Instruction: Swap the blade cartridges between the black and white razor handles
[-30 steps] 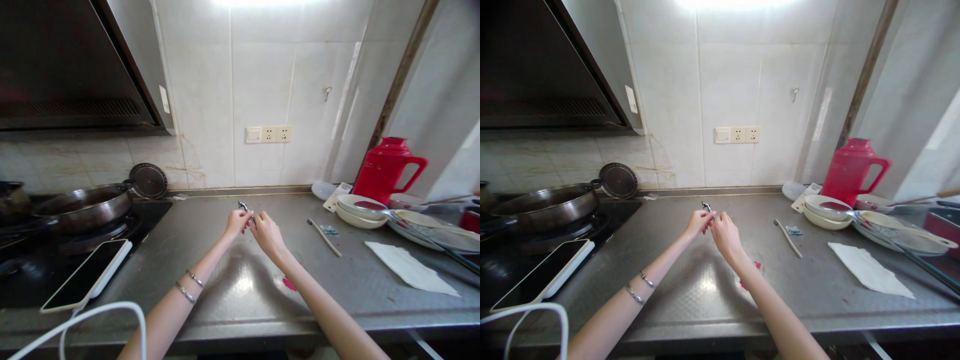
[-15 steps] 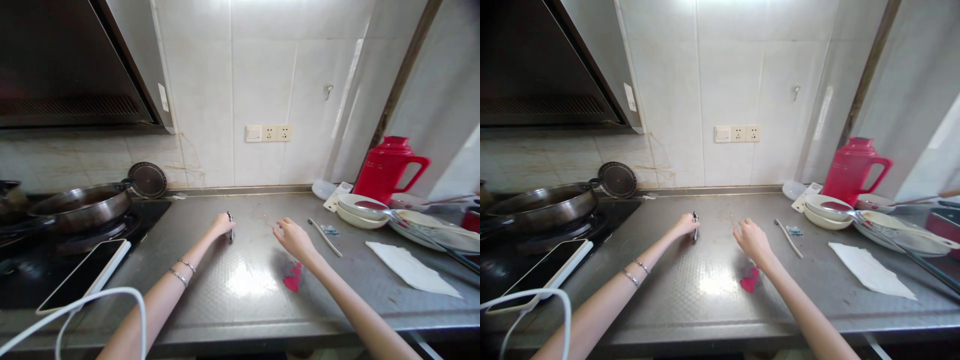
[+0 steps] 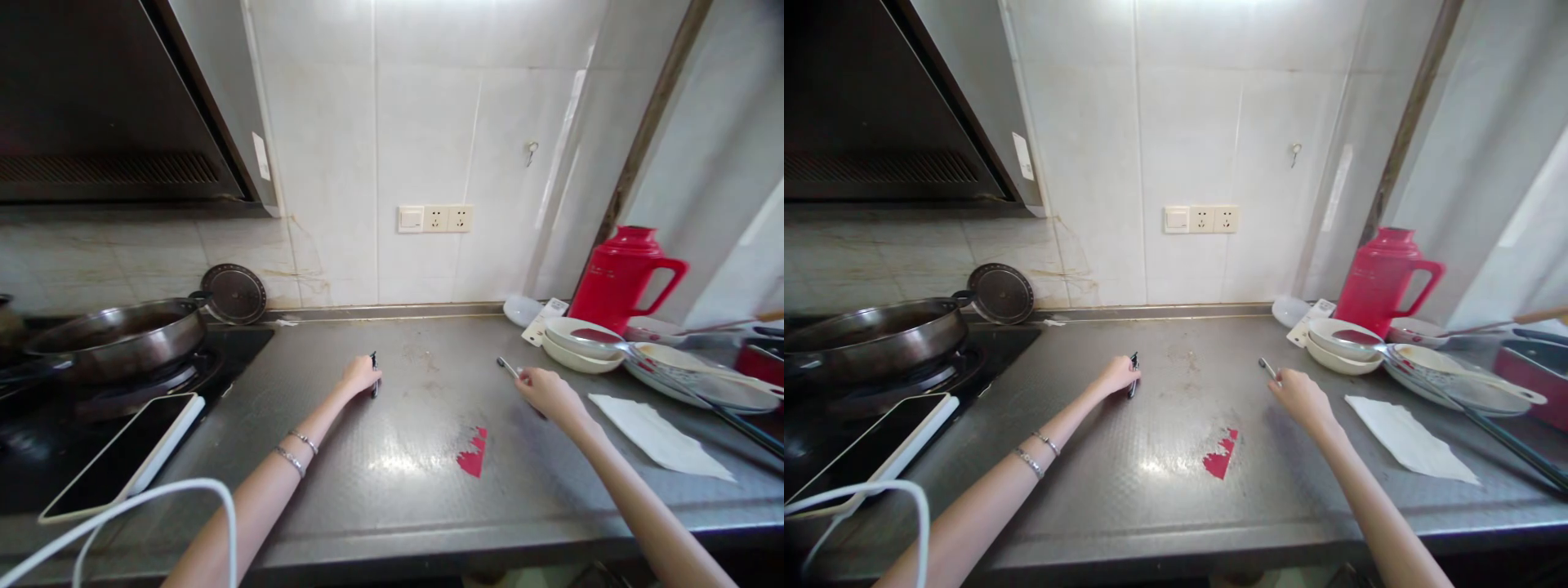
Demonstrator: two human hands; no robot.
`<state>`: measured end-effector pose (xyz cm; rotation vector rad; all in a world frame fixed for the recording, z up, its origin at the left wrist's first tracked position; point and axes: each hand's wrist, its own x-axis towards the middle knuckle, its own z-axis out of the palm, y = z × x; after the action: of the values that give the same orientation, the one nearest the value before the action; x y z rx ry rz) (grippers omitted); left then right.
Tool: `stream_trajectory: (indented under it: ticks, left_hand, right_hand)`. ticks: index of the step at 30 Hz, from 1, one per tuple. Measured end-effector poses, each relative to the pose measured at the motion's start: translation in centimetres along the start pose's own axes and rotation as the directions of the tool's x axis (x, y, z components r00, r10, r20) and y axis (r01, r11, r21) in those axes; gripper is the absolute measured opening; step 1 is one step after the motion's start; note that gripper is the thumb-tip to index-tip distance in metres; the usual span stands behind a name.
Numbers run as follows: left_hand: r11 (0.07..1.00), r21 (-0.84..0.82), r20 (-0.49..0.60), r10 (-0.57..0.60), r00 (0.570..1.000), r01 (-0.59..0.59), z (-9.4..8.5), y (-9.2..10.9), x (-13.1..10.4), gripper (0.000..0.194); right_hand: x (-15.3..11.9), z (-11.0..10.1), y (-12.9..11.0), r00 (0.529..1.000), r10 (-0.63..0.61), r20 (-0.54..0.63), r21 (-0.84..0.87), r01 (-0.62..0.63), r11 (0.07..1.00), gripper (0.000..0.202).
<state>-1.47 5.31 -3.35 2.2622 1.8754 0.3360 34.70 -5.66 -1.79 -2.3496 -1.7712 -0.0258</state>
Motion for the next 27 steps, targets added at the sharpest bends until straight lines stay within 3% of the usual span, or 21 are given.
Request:
stream_trajectory:
  ticks: [7, 13, 17, 22, 27]
  left_hand:
    - [0.999, -0.037, -0.085, 0.002, 0.996, -0.005, 0.0, -0.8, -0.7, 0.041]
    - [0.991, -0.124, -0.166, 0.031, 0.986, -0.052, -0.3, -2.9, -0.7, 0.037]
    - [0.977, -0.184, -0.22, 0.061, 0.974, -0.103, -0.8, -4.2, -0.5, 0.036]
    - [0.953, -0.251, -0.238, 0.107, 0.965, -0.167, -1.7, -5.0, -0.8, 0.034]
    - [0.932, -0.305, -0.222, 0.131, 0.966, -0.196, -2.3, -4.5, -1.2, 0.034]
  right_hand:
    - [0.9, 0.4, 3.3, 0.991, 0.034, 0.128, -0.039, -0.029, 0.999, 0.036]
    - [1.7, 1.8, 4.7, 0.97, -0.042, 0.238, -0.071, 0.06, 0.996, 0.034]
    - [1.8, 2.3, 4.8, 0.962, -0.141, 0.234, -0.077, 0.163, 0.984, 0.032]
    - [1.7, 2.5, 4.8, 0.959, -0.178, 0.219, -0.099, 0.203, 0.974, 0.03]
    - [1.0, 2.0, 2.3, 0.97, -0.2, 0.139, -0.102, 0.215, 0.971, 0.031]
